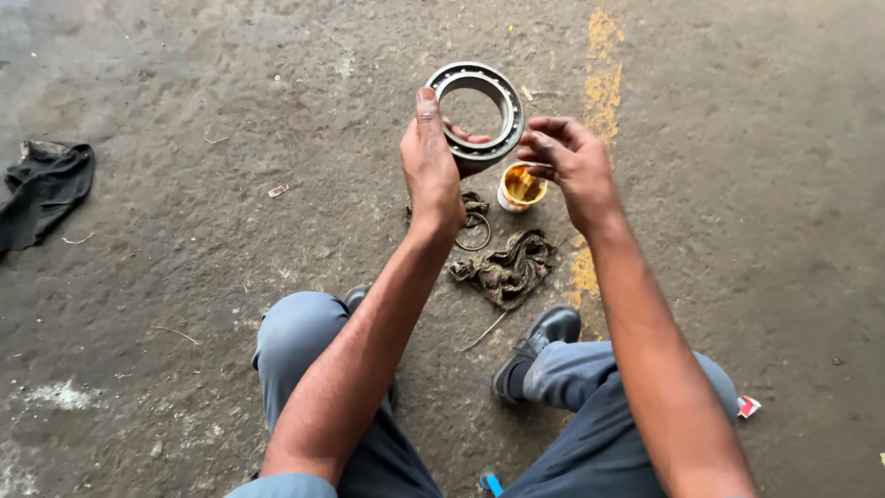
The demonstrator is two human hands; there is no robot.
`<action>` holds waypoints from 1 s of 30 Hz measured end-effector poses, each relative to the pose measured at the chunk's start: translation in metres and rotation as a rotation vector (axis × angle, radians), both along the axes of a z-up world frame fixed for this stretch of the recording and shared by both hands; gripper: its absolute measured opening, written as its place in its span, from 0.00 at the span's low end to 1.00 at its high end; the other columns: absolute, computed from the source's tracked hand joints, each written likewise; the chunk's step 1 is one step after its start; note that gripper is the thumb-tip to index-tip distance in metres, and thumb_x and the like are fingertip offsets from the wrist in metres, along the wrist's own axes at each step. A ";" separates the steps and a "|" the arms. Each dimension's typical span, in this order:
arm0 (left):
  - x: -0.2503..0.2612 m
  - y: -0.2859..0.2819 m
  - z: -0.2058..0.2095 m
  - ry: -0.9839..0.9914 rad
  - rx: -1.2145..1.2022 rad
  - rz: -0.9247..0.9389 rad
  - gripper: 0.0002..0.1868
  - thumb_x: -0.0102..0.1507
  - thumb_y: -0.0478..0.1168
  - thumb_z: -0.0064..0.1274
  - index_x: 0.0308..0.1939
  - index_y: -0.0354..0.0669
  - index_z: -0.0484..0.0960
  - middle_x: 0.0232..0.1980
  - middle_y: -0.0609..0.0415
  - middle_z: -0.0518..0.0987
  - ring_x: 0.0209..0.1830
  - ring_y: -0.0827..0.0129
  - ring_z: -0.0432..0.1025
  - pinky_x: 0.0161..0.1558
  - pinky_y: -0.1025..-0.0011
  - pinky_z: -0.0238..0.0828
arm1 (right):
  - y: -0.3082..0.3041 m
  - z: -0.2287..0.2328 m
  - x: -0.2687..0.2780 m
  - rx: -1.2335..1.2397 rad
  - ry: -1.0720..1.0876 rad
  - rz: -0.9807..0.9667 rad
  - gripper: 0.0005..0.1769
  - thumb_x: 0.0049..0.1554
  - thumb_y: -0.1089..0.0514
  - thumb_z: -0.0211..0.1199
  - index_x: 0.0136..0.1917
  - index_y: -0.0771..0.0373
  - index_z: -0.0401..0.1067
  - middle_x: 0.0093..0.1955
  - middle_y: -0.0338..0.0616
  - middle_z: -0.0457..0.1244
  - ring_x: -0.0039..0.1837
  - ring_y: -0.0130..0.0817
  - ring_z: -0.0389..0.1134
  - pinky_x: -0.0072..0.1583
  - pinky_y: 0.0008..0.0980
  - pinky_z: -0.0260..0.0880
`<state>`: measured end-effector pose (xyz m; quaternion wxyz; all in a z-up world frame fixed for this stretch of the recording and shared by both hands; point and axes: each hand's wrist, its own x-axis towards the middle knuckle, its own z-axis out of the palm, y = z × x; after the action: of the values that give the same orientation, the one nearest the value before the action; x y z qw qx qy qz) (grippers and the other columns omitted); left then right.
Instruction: Cleaning and inspecting a mechanical bearing and metal rings using a rag and lubricant.
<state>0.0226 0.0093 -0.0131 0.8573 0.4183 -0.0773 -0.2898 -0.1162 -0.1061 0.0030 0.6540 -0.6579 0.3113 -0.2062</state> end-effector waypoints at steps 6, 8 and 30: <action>-0.008 0.008 0.000 0.103 0.044 -0.001 0.25 0.69 0.60 0.45 0.40 0.39 0.72 0.30 0.54 0.76 0.29 0.66 0.79 0.30 0.68 0.81 | -0.033 -0.170 0.028 -0.364 0.427 -0.002 0.16 0.61 0.59 0.63 0.61 0.63 0.75 0.51 0.46 0.70 0.51 0.37 0.71 0.52 0.36 0.73; -0.007 0.012 -0.006 0.126 0.084 0.005 0.24 0.67 0.59 0.45 0.42 0.39 0.74 0.31 0.53 0.78 0.29 0.67 0.78 0.30 0.67 0.81 | -0.029 -0.215 0.043 -0.571 0.520 0.064 0.17 0.59 0.60 0.64 0.62 0.60 0.76 0.53 0.47 0.69 0.54 0.42 0.70 0.55 0.39 0.72; 0.014 0.019 -0.020 0.231 0.256 -0.100 0.21 0.70 0.55 0.46 0.42 0.38 0.74 0.30 0.52 0.79 0.27 0.70 0.76 0.31 0.71 0.76 | -0.015 -0.553 0.114 -3.068 2.201 -0.838 0.13 0.53 0.45 0.71 0.36 0.55 0.76 0.39 0.40 0.71 0.41 0.37 0.73 0.54 0.29 0.74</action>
<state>0.0369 0.0286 -0.0335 0.7847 0.4837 0.0386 -0.3857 -0.0025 -0.1212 -0.5496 0.9275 0.2980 -0.2176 -0.0599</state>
